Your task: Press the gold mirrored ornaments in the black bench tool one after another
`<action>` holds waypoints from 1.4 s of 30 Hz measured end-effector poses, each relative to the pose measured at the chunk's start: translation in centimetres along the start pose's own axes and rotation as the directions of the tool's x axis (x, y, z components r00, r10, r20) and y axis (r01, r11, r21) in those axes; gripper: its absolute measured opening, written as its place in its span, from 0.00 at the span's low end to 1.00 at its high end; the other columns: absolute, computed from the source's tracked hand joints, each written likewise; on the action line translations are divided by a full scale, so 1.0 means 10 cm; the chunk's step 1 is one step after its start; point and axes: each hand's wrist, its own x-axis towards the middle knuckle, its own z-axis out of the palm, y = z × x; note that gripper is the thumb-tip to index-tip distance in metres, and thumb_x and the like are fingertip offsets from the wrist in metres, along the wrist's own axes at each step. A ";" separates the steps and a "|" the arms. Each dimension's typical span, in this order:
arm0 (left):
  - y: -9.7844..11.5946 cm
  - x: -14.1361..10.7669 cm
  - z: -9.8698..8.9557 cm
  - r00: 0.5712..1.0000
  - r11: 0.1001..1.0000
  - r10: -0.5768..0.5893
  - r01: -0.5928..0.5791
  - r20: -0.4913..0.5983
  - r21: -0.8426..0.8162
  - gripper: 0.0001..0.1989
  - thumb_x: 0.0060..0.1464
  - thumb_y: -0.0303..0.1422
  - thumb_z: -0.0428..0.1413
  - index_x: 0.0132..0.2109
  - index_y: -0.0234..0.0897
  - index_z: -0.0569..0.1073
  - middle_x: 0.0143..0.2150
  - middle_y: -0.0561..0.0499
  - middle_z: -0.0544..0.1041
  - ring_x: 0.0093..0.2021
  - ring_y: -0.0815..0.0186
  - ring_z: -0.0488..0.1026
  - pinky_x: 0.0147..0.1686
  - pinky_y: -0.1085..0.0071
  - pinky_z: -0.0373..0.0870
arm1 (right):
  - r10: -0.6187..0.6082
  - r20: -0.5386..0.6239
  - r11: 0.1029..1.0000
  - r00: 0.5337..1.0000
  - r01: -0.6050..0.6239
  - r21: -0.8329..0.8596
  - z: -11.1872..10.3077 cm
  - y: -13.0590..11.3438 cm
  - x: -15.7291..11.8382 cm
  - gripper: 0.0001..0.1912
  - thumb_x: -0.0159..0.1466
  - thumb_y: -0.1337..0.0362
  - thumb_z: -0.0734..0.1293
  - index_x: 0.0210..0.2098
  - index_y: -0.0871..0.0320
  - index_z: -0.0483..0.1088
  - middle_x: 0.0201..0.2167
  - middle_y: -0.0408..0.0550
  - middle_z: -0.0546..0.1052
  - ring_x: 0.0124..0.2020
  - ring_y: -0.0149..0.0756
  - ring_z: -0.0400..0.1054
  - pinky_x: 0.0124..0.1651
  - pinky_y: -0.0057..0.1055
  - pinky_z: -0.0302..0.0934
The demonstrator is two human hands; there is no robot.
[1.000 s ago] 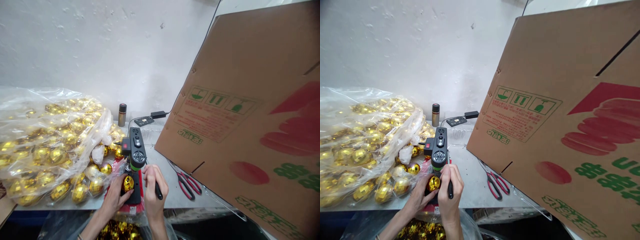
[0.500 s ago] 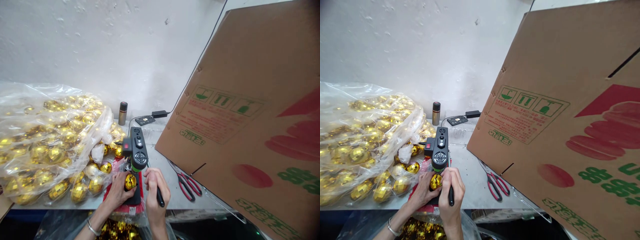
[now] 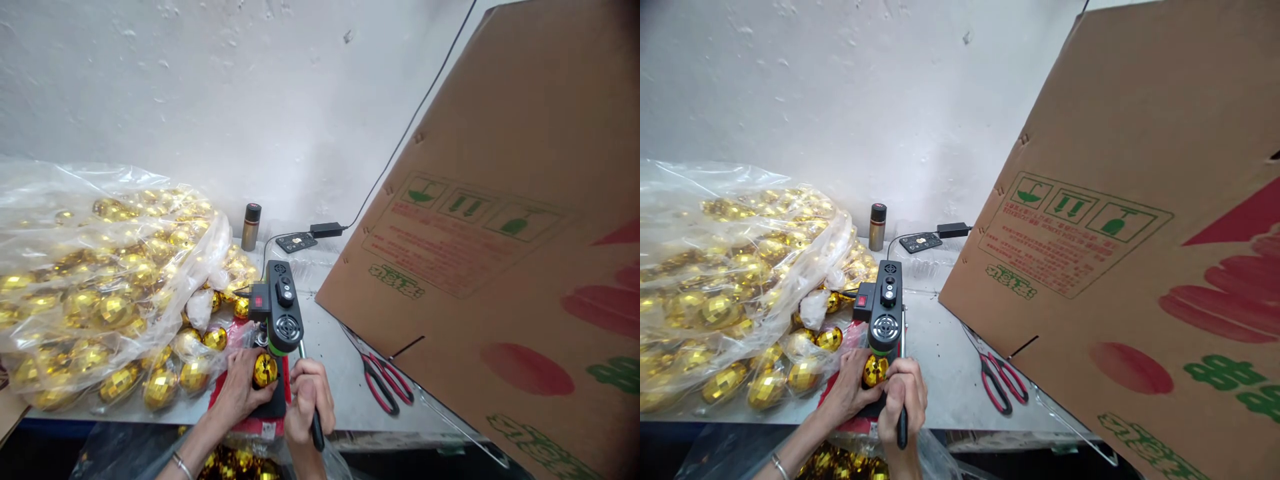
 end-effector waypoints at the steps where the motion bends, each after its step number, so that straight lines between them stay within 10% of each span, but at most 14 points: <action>1: 0.00 0.00 0.00 1.000 1.000 0.001 -0.001 0.001 0.000 0.22 0.51 0.34 0.66 0.54 0.40 0.76 0.47 0.43 0.82 0.52 0.45 0.77 0.56 0.48 0.69 | 0.001 -0.006 1.000 1.000 -0.001 -0.003 0.01 0.00 -0.01 0.20 0.77 0.67 0.57 0.28 0.53 0.65 0.27 0.41 0.71 0.27 0.33 0.67 0.35 0.32 0.62; 42: 0.01 0.04 0.06 1.000 1.000 0.001 -0.001 -0.031 0.001 0.23 0.51 0.34 0.66 0.54 0.39 0.77 0.48 0.42 0.82 0.52 0.45 0.78 0.56 0.47 0.70 | -0.029 -0.071 0.996 0.997 0.035 0.082 0.10 0.16 -0.15 0.19 0.76 0.67 0.58 0.27 0.54 0.63 0.27 0.39 0.70 0.27 0.32 0.65 0.35 0.31 0.62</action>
